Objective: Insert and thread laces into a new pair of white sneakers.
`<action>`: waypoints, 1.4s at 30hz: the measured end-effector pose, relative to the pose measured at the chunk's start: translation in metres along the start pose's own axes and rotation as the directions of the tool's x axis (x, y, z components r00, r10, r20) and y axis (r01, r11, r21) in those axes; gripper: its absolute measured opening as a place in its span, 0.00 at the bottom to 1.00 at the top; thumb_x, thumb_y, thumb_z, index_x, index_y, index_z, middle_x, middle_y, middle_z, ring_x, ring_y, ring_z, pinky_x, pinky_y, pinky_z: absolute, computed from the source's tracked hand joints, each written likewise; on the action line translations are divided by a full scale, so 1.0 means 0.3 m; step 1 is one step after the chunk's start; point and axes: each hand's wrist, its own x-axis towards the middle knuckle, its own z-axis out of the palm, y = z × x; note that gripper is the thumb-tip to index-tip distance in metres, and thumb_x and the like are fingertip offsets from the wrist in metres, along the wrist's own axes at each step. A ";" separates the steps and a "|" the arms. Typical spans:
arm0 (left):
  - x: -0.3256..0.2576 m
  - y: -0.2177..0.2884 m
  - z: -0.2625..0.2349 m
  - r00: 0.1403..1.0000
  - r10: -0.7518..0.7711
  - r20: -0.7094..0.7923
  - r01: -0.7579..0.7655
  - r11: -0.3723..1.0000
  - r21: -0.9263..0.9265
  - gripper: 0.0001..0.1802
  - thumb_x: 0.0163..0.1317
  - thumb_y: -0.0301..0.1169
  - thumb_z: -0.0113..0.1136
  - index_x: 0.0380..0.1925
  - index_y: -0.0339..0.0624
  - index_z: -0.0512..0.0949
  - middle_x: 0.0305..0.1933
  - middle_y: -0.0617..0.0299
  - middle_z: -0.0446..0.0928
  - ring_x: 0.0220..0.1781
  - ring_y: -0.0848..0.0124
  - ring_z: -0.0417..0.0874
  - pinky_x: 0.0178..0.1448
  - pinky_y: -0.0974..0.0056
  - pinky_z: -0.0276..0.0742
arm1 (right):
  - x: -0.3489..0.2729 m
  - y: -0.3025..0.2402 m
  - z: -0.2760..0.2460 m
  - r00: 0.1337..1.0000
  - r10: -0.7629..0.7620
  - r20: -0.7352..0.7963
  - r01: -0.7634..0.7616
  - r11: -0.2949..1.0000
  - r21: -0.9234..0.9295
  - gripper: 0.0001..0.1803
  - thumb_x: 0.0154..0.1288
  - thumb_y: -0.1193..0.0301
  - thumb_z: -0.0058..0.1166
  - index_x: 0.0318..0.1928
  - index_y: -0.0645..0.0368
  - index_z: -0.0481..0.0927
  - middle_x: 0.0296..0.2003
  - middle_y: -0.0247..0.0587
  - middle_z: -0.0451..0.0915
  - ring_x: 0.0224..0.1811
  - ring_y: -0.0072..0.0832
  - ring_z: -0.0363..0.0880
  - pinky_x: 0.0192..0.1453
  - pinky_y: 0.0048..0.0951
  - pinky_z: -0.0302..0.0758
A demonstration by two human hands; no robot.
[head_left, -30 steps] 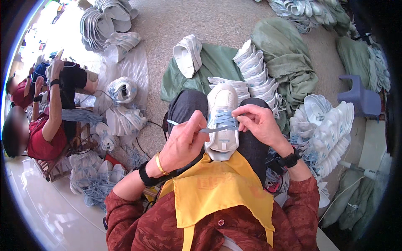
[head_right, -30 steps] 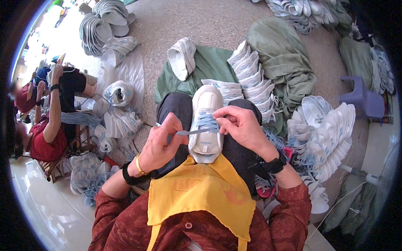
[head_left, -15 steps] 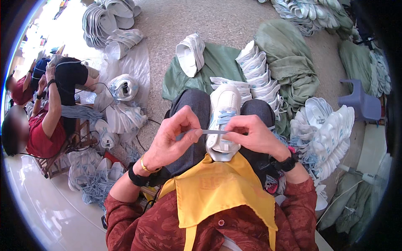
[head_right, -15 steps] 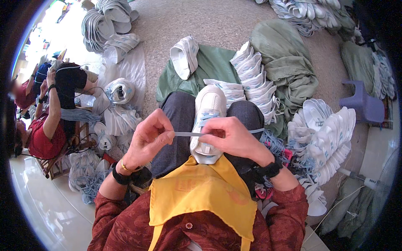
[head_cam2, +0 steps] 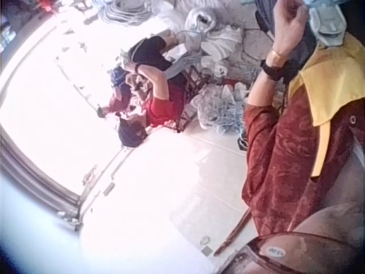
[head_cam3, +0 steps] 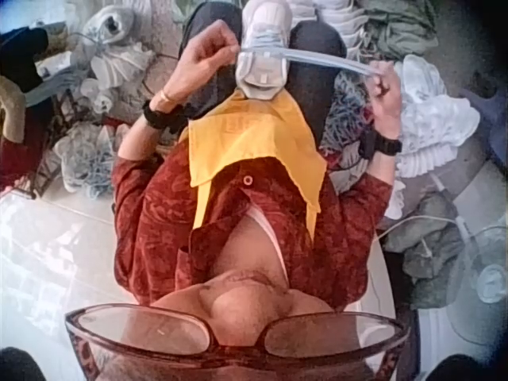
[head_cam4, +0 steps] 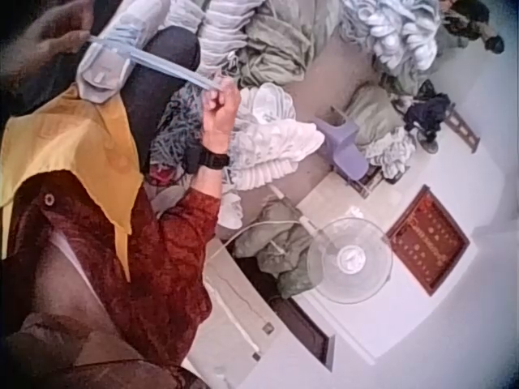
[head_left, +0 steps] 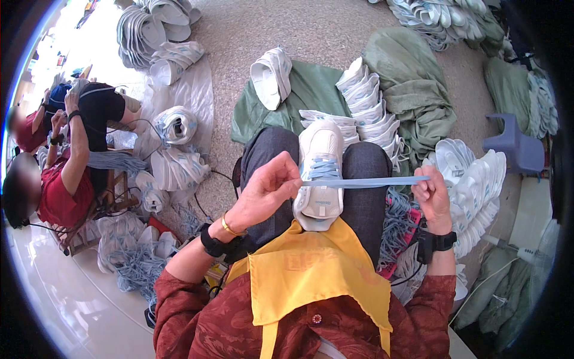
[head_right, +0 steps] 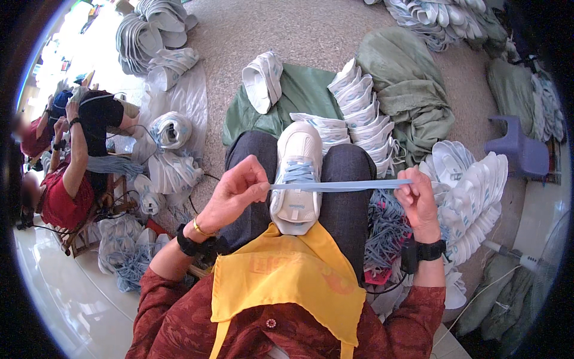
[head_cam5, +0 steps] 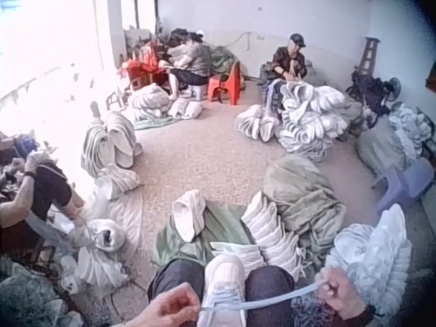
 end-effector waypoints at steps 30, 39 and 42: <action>0.011 -0.062 0.070 0.967 0.256 -0.001 -0.211 0.799 0.563 0.06 0.65 0.21 0.64 0.37 0.37 0.75 0.31 0.59 0.73 0.30 0.68 0.77 0.34 0.64 0.73 | 0.067 0.164 0.521 0.968 -0.212 0.133 0.206 0.372 -0.905 0.05 0.63 0.77 0.70 0.36 0.62 0.85 0.28 0.32 0.81 0.23 0.17 0.74 0.28 0.23 0.71; 0.022 -0.097 0.079 0.962 0.274 0.011 -0.226 0.768 0.600 0.07 0.64 0.22 0.65 0.37 0.37 0.75 0.32 0.58 0.71 0.30 0.66 0.76 0.35 0.62 0.73 | 0.085 0.160 0.515 0.957 -0.215 0.197 0.255 0.292 -0.922 0.04 0.63 0.78 0.67 0.34 0.63 0.84 0.27 0.37 0.81 0.21 0.25 0.74 0.27 0.28 0.70; 0.026 -0.103 0.075 0.958 0.286 0.020 -0.237 0.750 0.618 0.07 0.63 0.22 0.66 0.37 0.37 0.76 0.32 0.58 0.71 0.30 0.65 0.76 0.35 0.61 0.74 | 0.107 0.156 0.511 0.953 -0.180 0.244 0.285 0.255 -0.924 0.03 0.62 0.78 0.65 0.34 0.64 0.83 0.26 0.40 0.81 0.21 0.30 0.75 0.28 0.32 0.71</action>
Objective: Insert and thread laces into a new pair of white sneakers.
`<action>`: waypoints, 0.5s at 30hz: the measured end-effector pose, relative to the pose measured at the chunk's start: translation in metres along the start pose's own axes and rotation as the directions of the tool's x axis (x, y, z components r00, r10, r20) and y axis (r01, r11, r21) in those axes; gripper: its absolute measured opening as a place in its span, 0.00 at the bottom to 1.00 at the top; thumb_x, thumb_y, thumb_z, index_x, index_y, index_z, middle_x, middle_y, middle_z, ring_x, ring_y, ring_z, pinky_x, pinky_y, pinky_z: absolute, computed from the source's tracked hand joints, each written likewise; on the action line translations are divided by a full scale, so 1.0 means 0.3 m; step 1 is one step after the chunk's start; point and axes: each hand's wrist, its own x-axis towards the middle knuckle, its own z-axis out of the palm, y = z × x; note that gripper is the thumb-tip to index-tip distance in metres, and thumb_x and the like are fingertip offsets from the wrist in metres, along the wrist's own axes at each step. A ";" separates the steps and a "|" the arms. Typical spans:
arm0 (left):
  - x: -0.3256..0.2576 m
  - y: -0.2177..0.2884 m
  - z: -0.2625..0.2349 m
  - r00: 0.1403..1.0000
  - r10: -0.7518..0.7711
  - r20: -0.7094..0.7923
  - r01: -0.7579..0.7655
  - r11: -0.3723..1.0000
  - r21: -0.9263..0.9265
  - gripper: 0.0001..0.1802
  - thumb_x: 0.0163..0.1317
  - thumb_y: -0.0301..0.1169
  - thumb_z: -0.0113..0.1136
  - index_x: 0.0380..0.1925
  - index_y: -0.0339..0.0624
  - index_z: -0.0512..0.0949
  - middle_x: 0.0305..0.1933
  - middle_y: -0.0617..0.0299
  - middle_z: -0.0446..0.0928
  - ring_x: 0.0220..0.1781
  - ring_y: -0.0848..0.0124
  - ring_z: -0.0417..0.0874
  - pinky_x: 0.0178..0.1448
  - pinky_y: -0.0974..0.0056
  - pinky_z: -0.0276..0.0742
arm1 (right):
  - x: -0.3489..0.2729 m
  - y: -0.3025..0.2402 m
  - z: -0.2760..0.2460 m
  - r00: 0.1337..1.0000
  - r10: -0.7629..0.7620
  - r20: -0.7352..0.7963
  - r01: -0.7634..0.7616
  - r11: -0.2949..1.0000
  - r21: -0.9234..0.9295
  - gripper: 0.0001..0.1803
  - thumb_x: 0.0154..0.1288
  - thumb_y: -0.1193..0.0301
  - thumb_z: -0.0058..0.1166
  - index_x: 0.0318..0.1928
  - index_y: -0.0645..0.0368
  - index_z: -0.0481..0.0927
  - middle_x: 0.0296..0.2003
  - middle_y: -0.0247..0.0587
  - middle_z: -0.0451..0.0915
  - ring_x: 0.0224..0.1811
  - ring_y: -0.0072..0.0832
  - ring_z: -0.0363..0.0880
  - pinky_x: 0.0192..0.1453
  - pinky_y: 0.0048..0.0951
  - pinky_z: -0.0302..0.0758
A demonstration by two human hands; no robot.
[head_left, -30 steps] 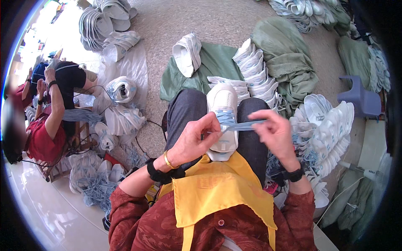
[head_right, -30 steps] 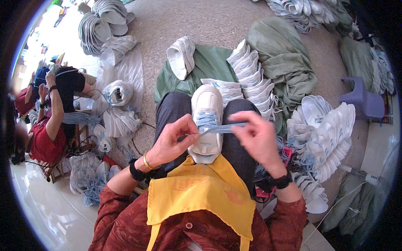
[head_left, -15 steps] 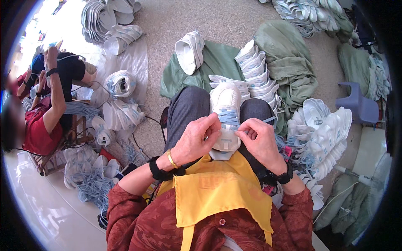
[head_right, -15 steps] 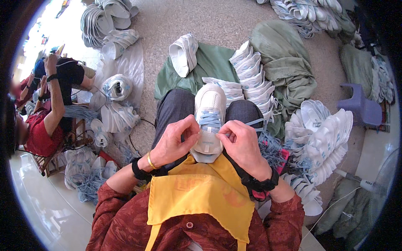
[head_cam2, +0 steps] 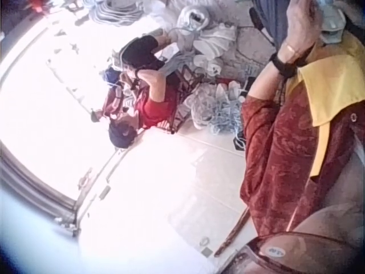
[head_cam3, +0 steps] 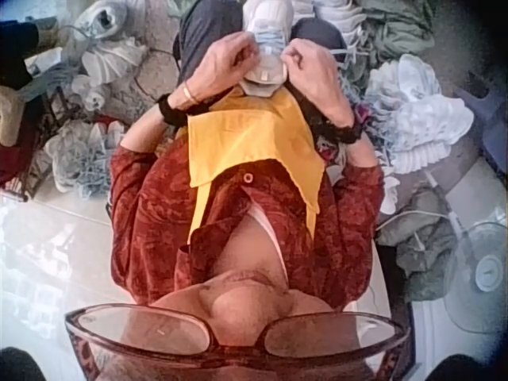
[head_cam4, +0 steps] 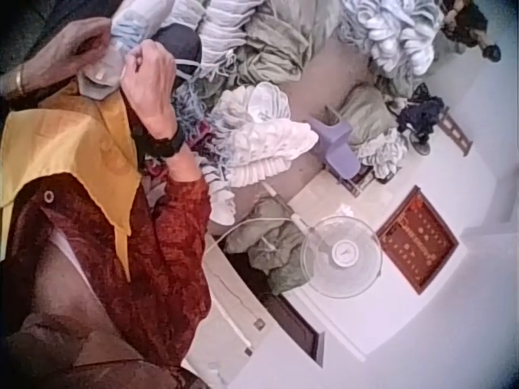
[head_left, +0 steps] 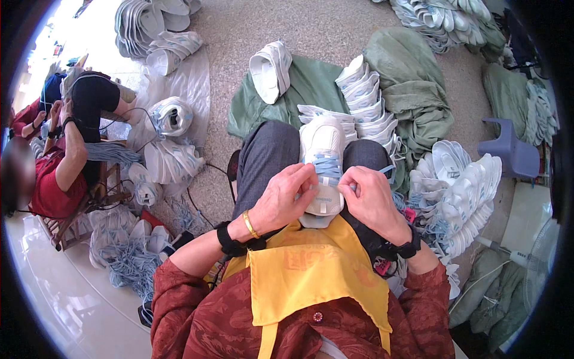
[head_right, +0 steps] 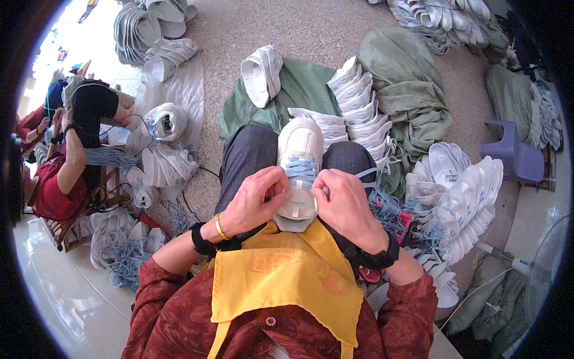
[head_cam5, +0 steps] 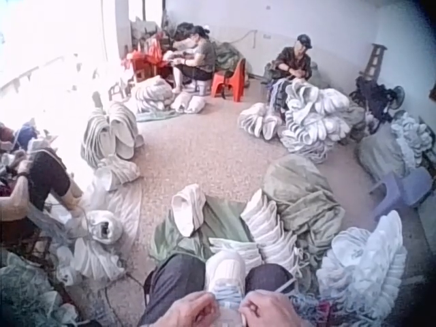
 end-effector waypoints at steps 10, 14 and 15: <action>0.001 -0.003 0.009 1.000 0.016 -0.011 -0.016 1.000 0.001 0.09 0.62 0.21 0.67 0.39 0.36 0.75 0.32 0.58 0.70 0.30 0.65 0.75 0.35 0.60 0.73 | 0.017 -0.024 -0.007 0.996 0.080 0.034 -0.079 0.997 -0.017 0.07 0.61 0.75 0.67 0.31 0.66 0.83 0.25 0.45 0.84 0.22 0.33 0.80 0.30 0.34 0.74; 0.000 -0.007 0.005 1.000 0.002 -0.003 -0.002 1.000 -0.008 0.10 0.61 0.21 0.67 0.39 0.36 0.75 0.32 0.57 0.71 0.31 0.63 0.76 0.36 0.60 0.74 | 0.024 -0.044 -0.008 0.985 0.160 0.066 -0.161 0.987 0.013 0.06 0.60 0.76 0.64 0.31 0.67 0.82 0.28 0.54 0.85 0.33 0.53 0.86 0.39 0.45 0.80; -0.002 -0.008 0.008 1.000 0.001 -0.006 -0.001 1.000 -0.008 0.10 0.61 0.21 0.67 0.39 0.36 0.75 0.32 0.57 0.71 0.31 0.63 0.76 0.36 0.60 0.74 | 0.023 -0.044 -0.007 0.985 0.158 0.068 -0.159 0.987 0.013 0.06 0.60 0.76 0.64 0.31 0.67 0.82 0.28 0.54 0.85 0.33 0.53 0.86 0.39 0.45 0.80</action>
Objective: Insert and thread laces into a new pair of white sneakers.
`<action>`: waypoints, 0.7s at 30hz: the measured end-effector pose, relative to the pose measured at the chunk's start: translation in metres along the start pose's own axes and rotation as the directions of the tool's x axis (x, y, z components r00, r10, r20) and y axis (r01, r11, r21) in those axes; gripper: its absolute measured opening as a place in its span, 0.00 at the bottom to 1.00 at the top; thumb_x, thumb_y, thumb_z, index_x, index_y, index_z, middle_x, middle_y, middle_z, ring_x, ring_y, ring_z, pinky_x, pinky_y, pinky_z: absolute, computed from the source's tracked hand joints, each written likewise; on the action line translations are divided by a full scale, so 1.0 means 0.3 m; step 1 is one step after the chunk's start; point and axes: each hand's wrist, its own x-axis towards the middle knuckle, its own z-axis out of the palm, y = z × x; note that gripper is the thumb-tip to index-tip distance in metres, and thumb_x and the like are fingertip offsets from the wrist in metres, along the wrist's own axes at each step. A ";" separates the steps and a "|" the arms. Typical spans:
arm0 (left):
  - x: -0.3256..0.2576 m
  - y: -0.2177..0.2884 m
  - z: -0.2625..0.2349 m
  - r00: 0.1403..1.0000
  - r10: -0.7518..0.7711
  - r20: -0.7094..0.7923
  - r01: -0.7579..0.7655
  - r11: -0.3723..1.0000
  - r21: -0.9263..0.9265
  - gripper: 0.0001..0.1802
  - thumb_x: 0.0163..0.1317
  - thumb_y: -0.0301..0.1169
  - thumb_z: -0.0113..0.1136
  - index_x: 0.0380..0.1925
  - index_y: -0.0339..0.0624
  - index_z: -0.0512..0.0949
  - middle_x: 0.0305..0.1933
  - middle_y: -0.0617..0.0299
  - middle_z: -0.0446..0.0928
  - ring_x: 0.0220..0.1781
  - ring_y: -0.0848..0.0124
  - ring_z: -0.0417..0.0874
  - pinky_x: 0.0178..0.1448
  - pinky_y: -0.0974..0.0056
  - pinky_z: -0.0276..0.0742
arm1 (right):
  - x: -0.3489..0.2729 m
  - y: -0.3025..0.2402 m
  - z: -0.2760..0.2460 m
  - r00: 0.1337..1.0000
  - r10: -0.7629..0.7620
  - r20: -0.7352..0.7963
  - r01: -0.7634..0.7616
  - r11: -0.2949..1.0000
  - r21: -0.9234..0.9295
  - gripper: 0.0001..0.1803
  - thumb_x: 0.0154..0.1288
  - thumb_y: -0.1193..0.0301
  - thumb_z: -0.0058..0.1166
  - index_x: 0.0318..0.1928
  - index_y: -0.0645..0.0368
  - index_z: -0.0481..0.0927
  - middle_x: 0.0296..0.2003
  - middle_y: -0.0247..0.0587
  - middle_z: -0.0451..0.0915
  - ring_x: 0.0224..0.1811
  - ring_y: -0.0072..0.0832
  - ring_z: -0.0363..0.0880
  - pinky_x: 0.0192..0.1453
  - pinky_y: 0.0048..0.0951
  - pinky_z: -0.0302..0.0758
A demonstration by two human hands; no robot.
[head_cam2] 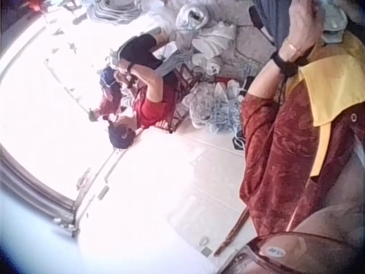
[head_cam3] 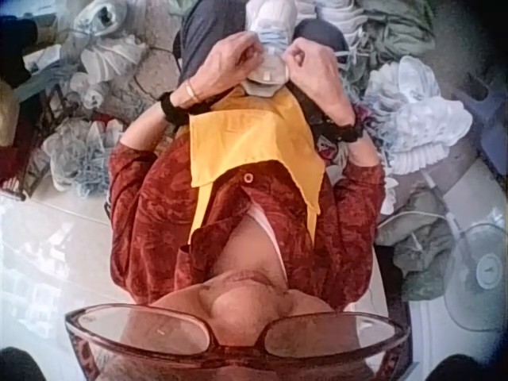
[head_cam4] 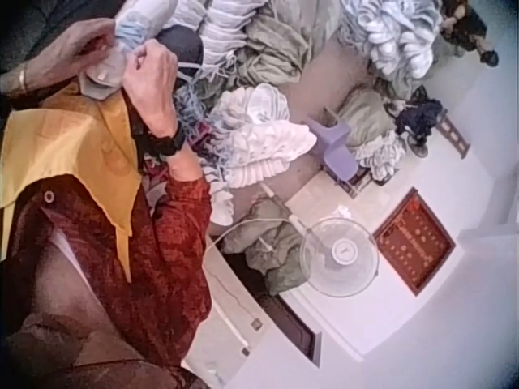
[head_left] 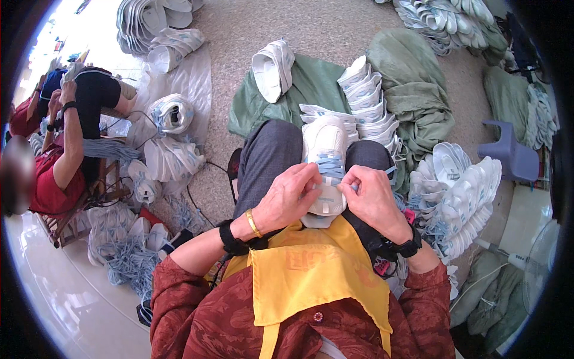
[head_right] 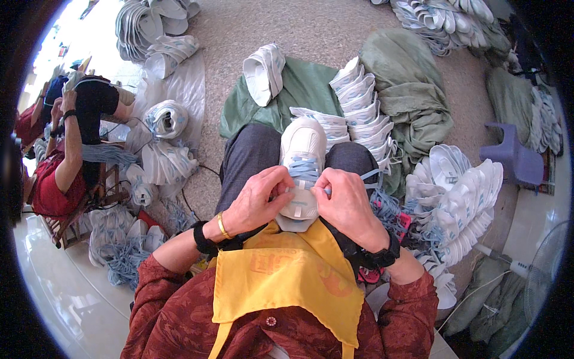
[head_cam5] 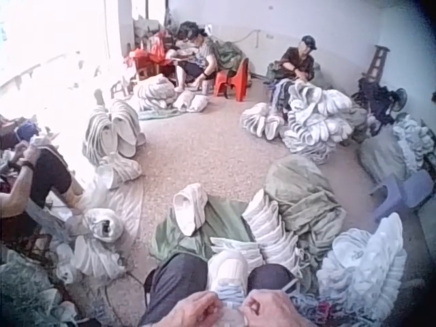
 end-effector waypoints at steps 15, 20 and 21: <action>0.001 -0.007 0.017 1.000 0.015 -0.009 -0.015 1.000 0.000 0.10 0.61 0.20 0.67 0.39 0.36 0.75 0.32 0.58 0.70 0.30 0.63 0.75 0.34 0.59 0.73 | -0.020 0.029 0.049 0.995 -0.068 -0.071 0.068 0.998 -0.011 0.06 0.63 0.77 0.63 0.34 0.64 0.77 0.29 0.51 0.81 0.35 0.54 0.83 0.38 0.50 0.77; -0.005 -0.006 0.022 0.999 0.032 -0.026 -0.031 0.999 0.033 0.11 0.61 0.19 0.67 0.39 0.36 0.75 0.32 0.57 0.70 0.30 0.63 0.75 0.34 0.59 0.73 | -0.022 0.033 0.062 0.993 -0.088 -0.072 0.086 0.996 -0.033 0.06 0.64 0.76 0.63 0.35 0.63 0.78 0.29 0.51 0.81 0.35 0.54 0.83 0.38 0.50 0.76; -0.007 -0.009 0.024 0.999 0.032 -0.026 -0.031 0.999 0.034 0.11 0.61 0.19 0.67 0.39 0.36 0.75 0.32 0.57 0.70 0.30 0.63 0.75 0.34 0.59 0.73 | -0.024 0.031 0.062 0.993 -0.089 -0.071 0.087 0.996 -0.033 0.06 0.64 0.76 0.63 0.35 0.63 0.78 0.29 0.51 0.81 0.35 0.54 0.83 0.38 0.50 0.76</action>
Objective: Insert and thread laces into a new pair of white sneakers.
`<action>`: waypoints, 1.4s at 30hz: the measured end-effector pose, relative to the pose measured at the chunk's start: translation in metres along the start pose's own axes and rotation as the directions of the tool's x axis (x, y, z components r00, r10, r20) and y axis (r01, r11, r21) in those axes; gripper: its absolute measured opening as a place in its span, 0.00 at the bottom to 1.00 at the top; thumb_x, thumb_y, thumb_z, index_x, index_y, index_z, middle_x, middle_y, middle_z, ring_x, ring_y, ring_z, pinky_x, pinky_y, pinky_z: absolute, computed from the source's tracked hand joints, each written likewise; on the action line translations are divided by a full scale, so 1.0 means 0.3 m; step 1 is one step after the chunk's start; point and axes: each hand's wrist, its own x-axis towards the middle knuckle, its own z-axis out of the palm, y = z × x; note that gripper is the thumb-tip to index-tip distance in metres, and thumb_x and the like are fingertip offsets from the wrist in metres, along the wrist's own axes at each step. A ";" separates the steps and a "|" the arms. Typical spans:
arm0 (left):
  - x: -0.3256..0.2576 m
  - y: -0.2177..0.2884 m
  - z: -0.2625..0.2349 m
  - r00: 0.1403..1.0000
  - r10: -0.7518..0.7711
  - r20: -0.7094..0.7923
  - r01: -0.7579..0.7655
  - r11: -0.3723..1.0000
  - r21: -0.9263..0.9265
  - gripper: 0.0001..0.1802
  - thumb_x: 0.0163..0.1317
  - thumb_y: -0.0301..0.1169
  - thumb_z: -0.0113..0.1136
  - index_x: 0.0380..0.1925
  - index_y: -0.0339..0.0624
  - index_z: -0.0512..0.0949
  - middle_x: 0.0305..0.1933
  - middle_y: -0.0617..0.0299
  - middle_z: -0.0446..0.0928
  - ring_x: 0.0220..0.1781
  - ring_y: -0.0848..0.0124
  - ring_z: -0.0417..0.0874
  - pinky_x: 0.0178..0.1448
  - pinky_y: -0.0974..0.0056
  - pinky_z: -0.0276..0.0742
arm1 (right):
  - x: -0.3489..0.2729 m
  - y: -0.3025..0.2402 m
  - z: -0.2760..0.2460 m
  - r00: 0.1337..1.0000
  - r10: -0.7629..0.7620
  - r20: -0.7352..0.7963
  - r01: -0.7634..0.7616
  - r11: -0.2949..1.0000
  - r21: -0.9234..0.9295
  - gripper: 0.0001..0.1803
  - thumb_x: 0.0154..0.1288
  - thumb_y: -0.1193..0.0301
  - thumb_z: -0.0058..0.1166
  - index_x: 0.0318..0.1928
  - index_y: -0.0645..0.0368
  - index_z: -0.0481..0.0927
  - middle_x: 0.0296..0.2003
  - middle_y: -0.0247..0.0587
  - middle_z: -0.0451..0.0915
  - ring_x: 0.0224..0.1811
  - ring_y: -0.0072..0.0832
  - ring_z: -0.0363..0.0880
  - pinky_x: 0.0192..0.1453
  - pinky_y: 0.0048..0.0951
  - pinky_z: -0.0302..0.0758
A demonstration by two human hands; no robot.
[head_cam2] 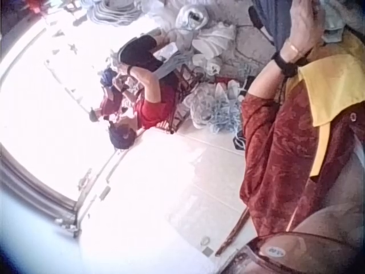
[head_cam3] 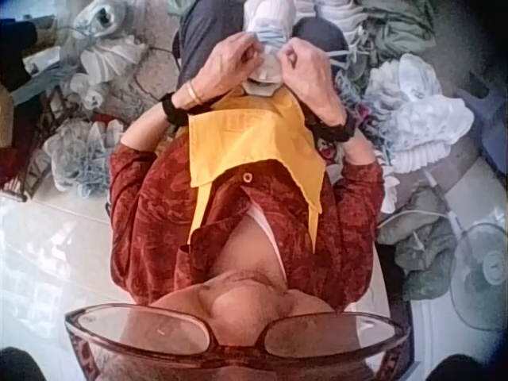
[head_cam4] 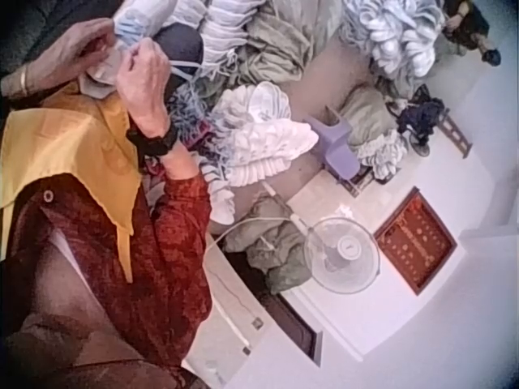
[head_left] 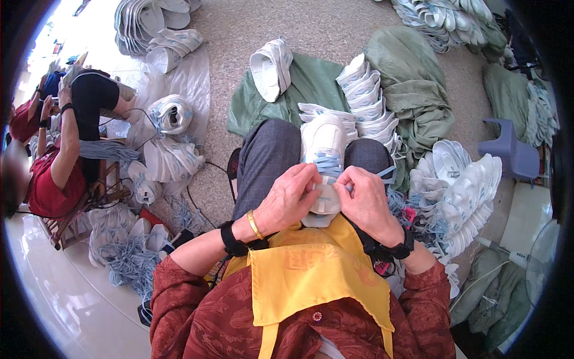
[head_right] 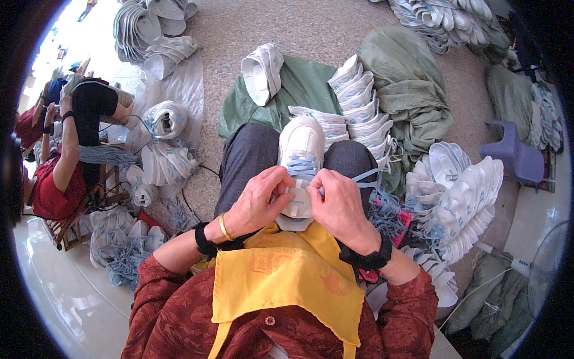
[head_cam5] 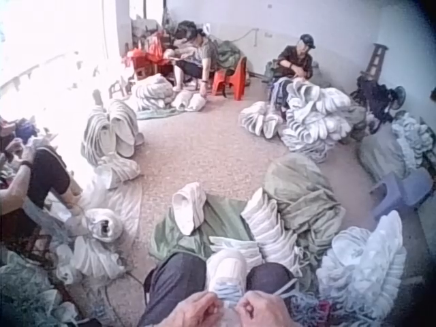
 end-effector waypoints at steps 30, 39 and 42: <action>-0.004 0.003 0.015 0.998 0.003 -0.065 -0.003 1.000 0.003 0.10 0.61 0.20 0.66 0.40 0.35 0.74 0.33 0.56 0.71 0.31 0.61 0.77 0.36 0.58 0.75 | 0.001 0.000 0.004 1.000 -0.023 0.013 0.024 0.999 -0.047 0.05 0.65 0.77 0.61 0.36 0.63 0.78 0.32 0.52 0.81 0.37 0.54 0.83 0.41 0.50 0.78; 0.013 0.026 0.025 0.993 0.050 -0.103 -0.028 0.979 0.203 0.09 0.61 0.19 0.63 0.39 0.37 0.73 0.35 0.53 0.74 0.39 0.54 0.79 0.44 0.54 0.77 | 0.024 -0.006 0.031 0.997 -0.059 -0.060 0.050 0.990 -0.135 0.06 0.62 0.79 0.61 0.37 0.62 0.77 0.33 0.49 0.80 0.39 0.53 0.82 0.42 0.50 0.76; 0.021 0.032 0.022 0.996 0.043 -0.084 -0.025 0.979 0.202 0.09 0.60 0.19 0.63 0.38 0.37 0.73 0.35 0.51 0.75 0.40 0.51 0.79 0.45 0.51 0.77 | 0.024 -0.006 0.035 0.996 -0.086 -0.011 0.084 0.988 -0.133 0.06 0.66 0.77 0.60 0.40 0.61 0.76 0.35 0.51 0.81 0.38 0.55 0.83 0.41 0.52 0.78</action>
